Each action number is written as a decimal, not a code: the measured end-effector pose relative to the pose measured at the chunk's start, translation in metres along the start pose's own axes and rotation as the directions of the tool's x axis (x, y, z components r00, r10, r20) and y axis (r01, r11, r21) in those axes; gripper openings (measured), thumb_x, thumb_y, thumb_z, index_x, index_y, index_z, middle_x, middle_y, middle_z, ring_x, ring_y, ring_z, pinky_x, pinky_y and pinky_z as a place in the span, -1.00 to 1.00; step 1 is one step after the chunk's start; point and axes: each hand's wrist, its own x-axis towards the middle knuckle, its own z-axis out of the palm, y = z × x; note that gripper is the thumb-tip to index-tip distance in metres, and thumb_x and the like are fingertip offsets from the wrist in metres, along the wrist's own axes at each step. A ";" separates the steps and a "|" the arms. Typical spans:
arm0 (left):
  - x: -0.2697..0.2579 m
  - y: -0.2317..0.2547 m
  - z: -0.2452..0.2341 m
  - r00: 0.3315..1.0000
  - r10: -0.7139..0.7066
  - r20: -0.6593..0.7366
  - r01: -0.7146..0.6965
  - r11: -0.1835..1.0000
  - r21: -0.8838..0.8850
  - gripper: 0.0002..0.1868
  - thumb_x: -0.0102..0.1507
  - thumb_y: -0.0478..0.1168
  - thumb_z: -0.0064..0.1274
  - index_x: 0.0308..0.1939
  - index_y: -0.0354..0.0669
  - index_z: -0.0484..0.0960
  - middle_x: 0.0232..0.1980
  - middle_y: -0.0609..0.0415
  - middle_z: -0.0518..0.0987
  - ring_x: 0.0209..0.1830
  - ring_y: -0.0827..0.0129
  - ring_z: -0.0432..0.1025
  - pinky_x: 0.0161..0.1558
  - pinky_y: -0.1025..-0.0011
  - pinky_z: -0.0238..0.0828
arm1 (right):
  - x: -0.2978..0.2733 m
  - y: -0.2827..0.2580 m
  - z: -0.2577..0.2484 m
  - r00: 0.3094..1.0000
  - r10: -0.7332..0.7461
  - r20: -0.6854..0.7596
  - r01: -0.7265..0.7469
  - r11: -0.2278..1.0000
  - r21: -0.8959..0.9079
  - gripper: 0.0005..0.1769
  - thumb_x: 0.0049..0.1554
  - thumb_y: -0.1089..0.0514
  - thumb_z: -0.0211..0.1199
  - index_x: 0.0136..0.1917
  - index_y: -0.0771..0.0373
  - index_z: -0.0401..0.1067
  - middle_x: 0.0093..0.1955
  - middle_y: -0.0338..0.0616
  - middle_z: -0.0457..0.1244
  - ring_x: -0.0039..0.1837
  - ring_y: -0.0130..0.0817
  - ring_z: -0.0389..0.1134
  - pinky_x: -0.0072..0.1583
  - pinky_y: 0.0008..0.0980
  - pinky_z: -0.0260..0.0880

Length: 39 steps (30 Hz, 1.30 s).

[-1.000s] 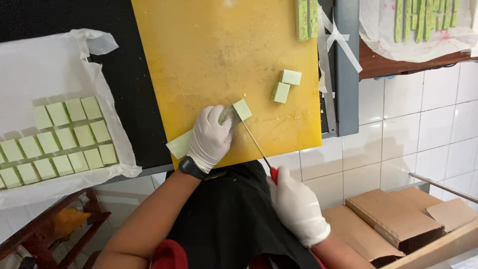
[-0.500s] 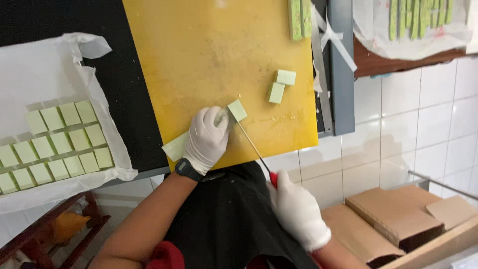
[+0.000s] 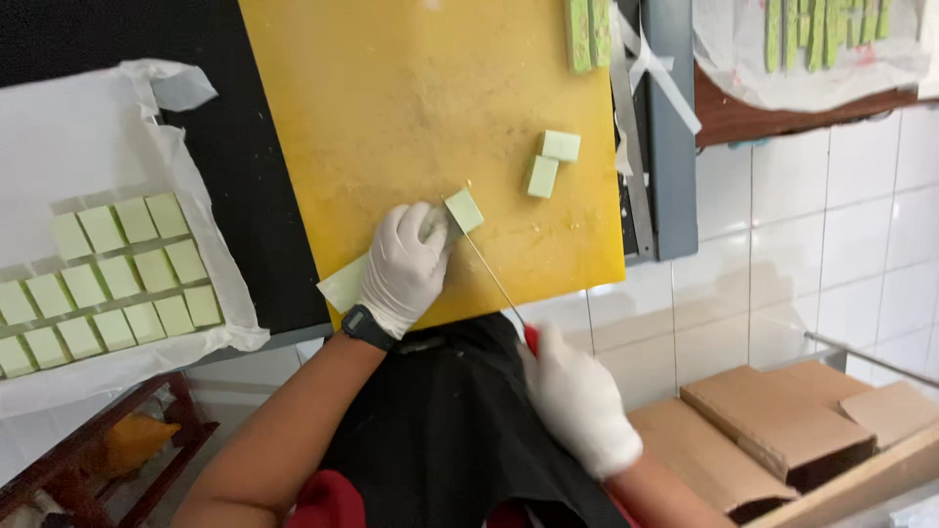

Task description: The person cuts long green bars into small cubes on a yellow cutting board using a knife. The cubes are then arranged neatly on a white paper-lined tray.

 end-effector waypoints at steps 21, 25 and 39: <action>0.020 0.011 -0.011 0.984 -0.099 0.151 0.094 0.995 0.038 -0.87 0.26 -0.41 0.08 -0.12 -0.37 0.64 0.08 -0.17 0.52 -0.08 -0.01 0.38 -0.19 0.15 0.44 | 0.030 -0.001 -0.005 0.942 0.138 0.305 -0.203 0.961 0.190 -0.58 0.29 -0.31 -0.09 0.01 0.08 0.13 -0.22 0.14 0.36 -0.12 0.40 0.36 -0.04 0.25 0.31; 0.026 -0.001 0.004 0.999 -0.034 0.005 0.034 0.998 0.062 -0.93 0.25 -0.26 0.13 -0.26 -0.17 0.63 -0.10 -0.04 0.50 -0.12 0.04 0.46 -0.25 0.29 0.43 | 0.092 -0.024 0.009 0.996 -0.071 -0.044 0.073 0.997 0.025 -0.56 0.28 -0.39 0.00 -0.05 -0.02 0.14 -0.39 -0.01 0.33 -0.23 0.11 0.50 -0.19 0.03 0.51; 0.045 -0.036 0.013 0.993 -0.122 0.006 0.122 0.991 0.052 -0.85 0.13 -0.28 0.25 -0.25 -0.22 0.66 -0.09 -0.08 0.49 -0.11 -0.01 0.45 -0.23 0.25 0.44 | 0.061 0.006 -0.026 0.959 -0.258 -0.120 0.207 0.922 -0.328 -0.73 0.33 -0.21 -0.08 -0.13 -0.09 0.11 -0.48 -0.35 0.25 -0.38 -0.22 0.48 -0.31 -0.34 0.48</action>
